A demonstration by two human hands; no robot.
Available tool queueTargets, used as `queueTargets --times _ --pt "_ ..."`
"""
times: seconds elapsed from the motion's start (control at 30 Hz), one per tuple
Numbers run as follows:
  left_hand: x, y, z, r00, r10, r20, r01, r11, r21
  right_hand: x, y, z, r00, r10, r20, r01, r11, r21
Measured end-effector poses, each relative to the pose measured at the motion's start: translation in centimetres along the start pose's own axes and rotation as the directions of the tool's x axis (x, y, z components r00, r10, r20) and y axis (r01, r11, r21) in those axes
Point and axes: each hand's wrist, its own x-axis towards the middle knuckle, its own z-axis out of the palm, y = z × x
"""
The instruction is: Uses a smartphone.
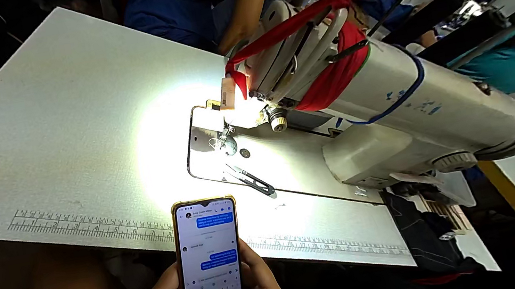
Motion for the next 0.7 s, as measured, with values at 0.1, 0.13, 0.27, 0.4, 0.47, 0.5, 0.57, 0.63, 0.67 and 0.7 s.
queueTargets --times 0.1,0.13,0.27,0.4,0.47,0.5,0.57,0.63,0.67,0.7 --pt "0.03 0.00 0.00 1.000 -0.003 0.003 0.003 1.000 0.009 -0.03 0.09 0.05 1.000 -0.003 -0.018 0.002 1.000 -0.013" --pt "0.03 -0.02 -0.02 1.000 -0.003 0.004 0.003 1.000 0.010 -0.02 0.06 0.00 1.000 -0.003 -0.010 0.003 1.000 -0.019" --pt "0.06 0.06 0.00 1.000 -0.007 -0.020 0.007 1.000 0.012 0.03 0.08 -0.51 0.997 0.004 0.083 -0.005 1.000 0.014" --pt "0.02 0.12 0.06 0.999 -0.021 -0.033 0.021 1.000 0.019 0.03 0.21 -0.54 0.996 0.001 0.089 -0.001 1.000 0.000" --pt "0.03 -0.01 0.02 1.000 -0.011 -0.028 0.012 1.000 0.015 -0.01 0.25 -0.64 0.995 -0.005 0.098 0.005 1.000 -0.003" --pt "0.04 -0.04 0.01 1.000 -0.010 -0.024 0.010 1.000 0.013 -0.04 0.25 -0.69 0.995 -0.007 0.103 0.007 1.000 -0.004" --pt "0.01 -0.02 0.03 1.000 -0.015 -0.027 0.015 1.000 0.011 -0.08 0.24 -0.75 0.994 -0.007 0.107 0.008 1.000 -0.007" --pt "0.01 -0.06 0.03 1.000 -0.013 -0.028 0.013 1.000 0.008 -0.11 0.12 -0.78 0.994 0.003 0.109 -0.002 1.000 -0.005" --pt "0.01 -0.07 0.00 1.000 -0.011 -0.025 0.011 1.000 0.005 -0.15 0.05 -0.76 0.994 0.009 0.108 -0.009 1.000 -0.001" --pt "0.00 -0.07 -0.02 1.000 -0.010 -0.021 0.010 1.000 0.004 -0.17 -0.01 -0.73 0.994 0.015 0.104 -0.015 1.000 0.003"
